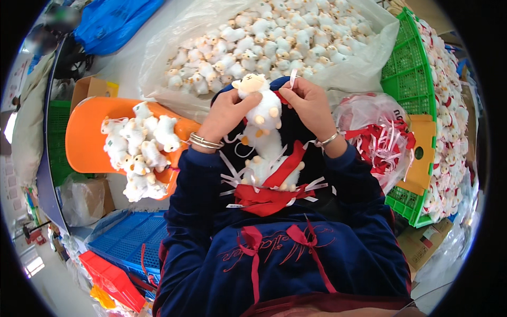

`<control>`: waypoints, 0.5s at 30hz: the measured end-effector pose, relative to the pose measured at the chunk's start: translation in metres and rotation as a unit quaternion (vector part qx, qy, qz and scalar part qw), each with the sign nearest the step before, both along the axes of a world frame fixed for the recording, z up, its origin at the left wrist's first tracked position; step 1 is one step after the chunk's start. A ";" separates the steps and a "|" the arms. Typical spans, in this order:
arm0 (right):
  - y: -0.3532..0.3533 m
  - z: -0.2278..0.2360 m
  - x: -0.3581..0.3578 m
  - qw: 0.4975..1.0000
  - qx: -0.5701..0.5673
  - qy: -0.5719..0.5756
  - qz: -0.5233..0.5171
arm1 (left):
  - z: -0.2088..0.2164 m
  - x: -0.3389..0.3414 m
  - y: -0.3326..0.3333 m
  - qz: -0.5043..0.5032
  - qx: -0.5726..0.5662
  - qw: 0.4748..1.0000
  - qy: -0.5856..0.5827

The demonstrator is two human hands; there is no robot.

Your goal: The person ties red ribbons around the necks of small white plush toys one by one. They pick up each plush, wrap the ribbon, and tie a knot, then place the finished item into a green basket.

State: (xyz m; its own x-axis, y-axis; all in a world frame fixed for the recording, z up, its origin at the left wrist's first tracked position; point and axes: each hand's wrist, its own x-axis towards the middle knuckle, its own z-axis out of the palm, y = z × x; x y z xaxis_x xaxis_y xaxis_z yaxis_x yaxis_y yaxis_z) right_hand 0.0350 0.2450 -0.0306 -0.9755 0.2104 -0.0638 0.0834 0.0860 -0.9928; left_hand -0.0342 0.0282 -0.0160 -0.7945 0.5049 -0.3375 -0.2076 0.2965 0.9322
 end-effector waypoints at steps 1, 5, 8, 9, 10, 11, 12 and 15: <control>0.004 -0.005 0.001 0.999 0.042 0.013 -0.014 | -0.004 -0.005 0.000 -0.026 -0.024 0.999 -0.010; 0.013 -0.004 -0.001 0.991 0.130 0.020 -0.027 | 0.000 -0.012 0.008 -0.068 -0.089 0.994 -0.011; 0.015 0.001 -0.009 0.994 0.105 0.025 -0.017 | -0.001 -0.021 0.009 -0.089 -0.124 0.988 0.012; 0.014 0.003 -0.010 0.995 0.104 0.011 -0.008 | -0.003 -0.021 0.010 -0.100 -0.122 0.987 0.015; 0.011 0.006 -0.009 0.995 0.102 -0.003 0.001 | -0.005 -0.022 0.011 -0.111 -0.121 0.986 0.017; 0.009 0.009 -0.007 0.995 0.100 -0.017 0.011 | -0.006 -0.022 0.012 -0.122 -0.119 0.985 0.019; 0.008 0.011 -0.005 0.993 0.119 -0.018 0.014 | -0.007 -0.023 0.012 -0.127 -0.124 0.984 0.029; 0.007 0.016 0.003 0.984 0.170 -0.035 0.026 | 0.001 -0.025 0.011 -0.152 -0.147 0.977 0.036</control>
